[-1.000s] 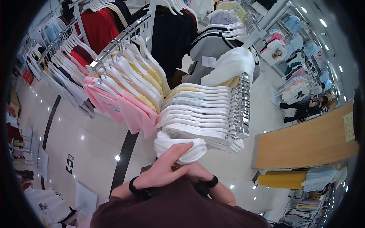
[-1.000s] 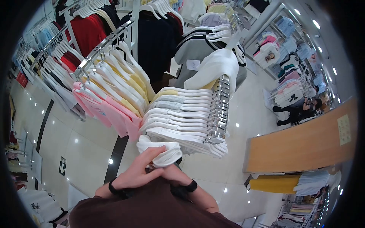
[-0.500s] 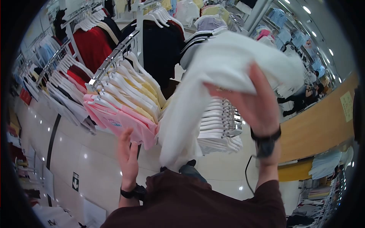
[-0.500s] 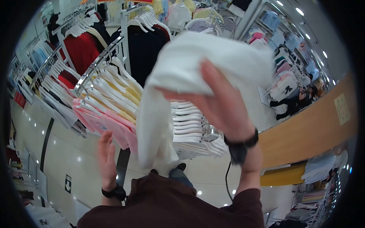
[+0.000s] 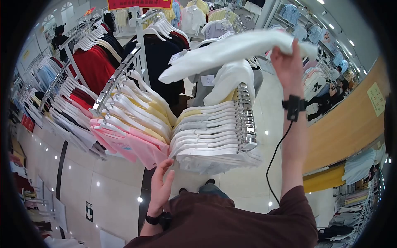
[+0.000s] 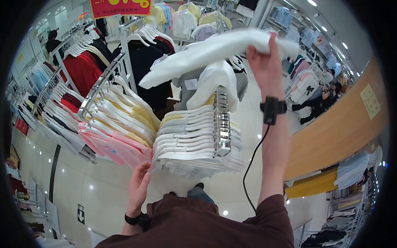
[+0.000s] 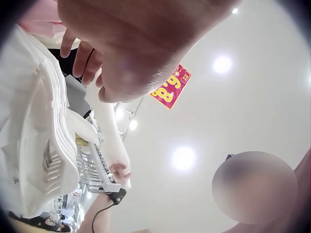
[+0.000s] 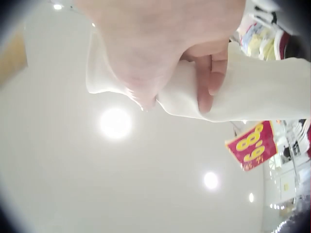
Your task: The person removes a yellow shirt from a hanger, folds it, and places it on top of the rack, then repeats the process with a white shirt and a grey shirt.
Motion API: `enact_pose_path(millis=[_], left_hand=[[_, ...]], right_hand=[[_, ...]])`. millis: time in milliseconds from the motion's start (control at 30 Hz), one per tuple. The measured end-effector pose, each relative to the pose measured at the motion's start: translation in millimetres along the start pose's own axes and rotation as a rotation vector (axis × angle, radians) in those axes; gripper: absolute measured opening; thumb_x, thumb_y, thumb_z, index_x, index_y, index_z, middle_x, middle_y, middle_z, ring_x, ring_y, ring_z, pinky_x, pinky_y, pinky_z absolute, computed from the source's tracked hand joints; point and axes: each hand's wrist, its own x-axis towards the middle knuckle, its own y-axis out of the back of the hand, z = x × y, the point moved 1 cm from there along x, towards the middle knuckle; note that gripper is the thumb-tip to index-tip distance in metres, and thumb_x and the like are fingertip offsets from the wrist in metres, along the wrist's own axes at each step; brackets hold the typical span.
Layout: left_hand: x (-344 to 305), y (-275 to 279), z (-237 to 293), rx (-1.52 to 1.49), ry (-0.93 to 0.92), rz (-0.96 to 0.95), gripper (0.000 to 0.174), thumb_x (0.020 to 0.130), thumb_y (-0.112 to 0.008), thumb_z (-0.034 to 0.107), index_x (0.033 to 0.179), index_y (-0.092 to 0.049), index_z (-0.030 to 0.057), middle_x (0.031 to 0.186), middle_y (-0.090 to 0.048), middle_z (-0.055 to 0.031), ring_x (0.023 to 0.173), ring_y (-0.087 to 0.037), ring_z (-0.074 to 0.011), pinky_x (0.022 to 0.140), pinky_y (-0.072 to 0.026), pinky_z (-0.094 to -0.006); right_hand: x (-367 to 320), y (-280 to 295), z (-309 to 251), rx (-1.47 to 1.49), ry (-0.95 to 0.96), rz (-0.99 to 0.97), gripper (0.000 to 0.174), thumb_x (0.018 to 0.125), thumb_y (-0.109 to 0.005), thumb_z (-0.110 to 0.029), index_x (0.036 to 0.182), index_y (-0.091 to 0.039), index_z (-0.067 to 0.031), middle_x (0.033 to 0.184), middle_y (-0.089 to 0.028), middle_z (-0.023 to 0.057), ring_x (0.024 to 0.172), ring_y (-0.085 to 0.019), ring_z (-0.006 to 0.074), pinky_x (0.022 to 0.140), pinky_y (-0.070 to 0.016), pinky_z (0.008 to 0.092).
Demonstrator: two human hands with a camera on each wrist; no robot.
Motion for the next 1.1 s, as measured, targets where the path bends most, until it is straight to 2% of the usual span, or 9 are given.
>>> enact_pose_path(millis=[133, 233, 433, 633, 733, 833, 900, 967, 1100], left_hand=[[12, -15, 1, 0.077, -0.011, -0.095, 0.041, 0.105, -0.063, 0.012, 0.145, -0.06, -0.001, 0.141, -0.068, -0.0155, 0.134, -0.062, -0.026, 0.117, -0.0448, -0.0403], [23, -32, 7, 0.168, -0.005, -0.151, 0.042, 0.104, -0.063, 0.011, 0.145, -0.06, -0.0011, 0.142, -0.068, -0.0158, 0.134, -0.063, -0.0264, 0.117, -0.0456, -0.0411], [51, -73, 14, 0.124, 0.016, -0.151, 0.045, 0.104, -0.062, 0.007, 0.147, -0.058, -0.001, 0.145, -0.065, -0.0165, 0.139, -0.059, -0.0285, 0.121, -0.0422, -0.0433], [71, -120, 36, 0.243, -0.074, -0.128, 0.047, 0.104, -0.059, 0.004, 0.15, -0.053, -0.0027, 0.151, -0.059, -0.0184, 0.144, -0.054, -0.0297, 0.124, -0.0386, -0.045], [98, -136, 46, 0.236, -0.256, -0.168, 0.054, 0.104, -0.058, 0.003, 0.157, -0.047, -0.0024, 0.156, -0.055, -0.0195, 0.146, -0.052, -0.0305, 0.125, -0.0376, -0.0452], [176, -167, 83, 0.149, -0.483, -0.141, 0.065, 0.101, -0.062, 0.002, 0.162, -0.042, -0.0016, 0.165, -0.048, -0.0185, 0.148, -0.05, -0.031, 0.125, -0.0361, -0.045], [220, -205, 130, 0.35, -0.646, -0.088, 0.073, 0.097, -0.07, 0.003, 0.164, -0.04, -0.001, 0.167, -0.044, -0.018, 0.149, -0.049, -0.0308, 0.125, -0.0361, -0.0442], [262, -228, 140, 0.501, -0.755, -0.123, 0.085, 0.092, -0.08, 0.011, 0.165, -0.038, 0.0008, 0.163, -0.048, -0.0203, 0.148, -0.05, -0.031, 0.122, -0.0404, -0.0409], [301, -253, 123, 0.61, -0.634, -0.175, 0.064, 0.092, -0.078, 0.013, 0.151, -0.057, 0.0035, 0.145, -0.062, -0.0205, 0.132, -0.061, -0.0408, 0.11, -0.0493, -0.0455]], right_hand=[[-37, 183, 55, -0.016, -0.117, 0.344, 0.022, 0.11, -0.066, -0.024, 0.125, -0.063, -0.0078, 0.108, -0.074, 0.006, 0.089, -0.072, 0.0153, 0.078, -0.063, 0.0295], [-81, 224, 94, 0.011, -0.226, 0.453, 0.018, 0.112, -0.059, -0.019, 0.125, -0.062, -0.0075, 0.104, -0.073, 0.0061, 0.077, -0.069, 0.0149, 0.071, -0.0608, 0.029], [-87, 144, 43, 0.205, -0.165, 0.384, 0.018, 0.113, -0.056, -0.018, 0.124, -0.06, -0.0044, 0.106, -0.072, 0.0096, 0.078, -0.068, 0.0165, 0.074, -0.0589, 0.0312], [-81, 134, 26, 0.356, -0.18, 0.282, 0.023, 0.112, -0.058, -0.018, 0.129, -0.061, -0.0027, 0.115, -0.074, 0.0105, 0.092, -0.071, 0.0178, 0.079, -0.0596, 0.0314], [-71, 115, 31, 0.293, -0.314, 0.124, 0.027, 0.113, -0.059, -0.022, 0.134, -0.062, -0.0056, 0.12, -0.074, 0.0096, 0.098, -0.071, 0.0191, 0.091, -0.0591, 0.0359], [-47, 72, 32, 0.183, -0.384, -0.002, 0.032, 0.115, -0.055, -0.028, 0.138, -0.061, -0.0063, 0.123, -0.074, 0.0088, 0.107, -0.073, 0.0221, 0.098, -0.0593, 0.0408], [-35, 51, 31, 0.121, -0.407, -0.109, 0.033, 0.115, -0.055, -0.029, 0.138, -0.061, -0.0061, 0.125, -0.073, 0.0091, 0.111, -0.072, 0.0228, 0.1, -0.0591, 0.0402], [-30, 41, 27, 0.1, -0.414, -0.173, 0.033, 0.115, -0.055, -0.03, 0.138, -0.061, -0.0064, 0.127, -0.073, 0.0095, 0.112, -0.072, 0.023, 0.099, -0.0591, 0.0402], [-34, 54, 18, 0.142, -0.39, -0.177, 0.035, 0.116, -0.053, -0.033, 0.14, -0.062, -0.0092, 0.131, -0.071, 0.008, 0.113, -0.071, 0.0211, 0.104, -0.0553, 0.0393]])
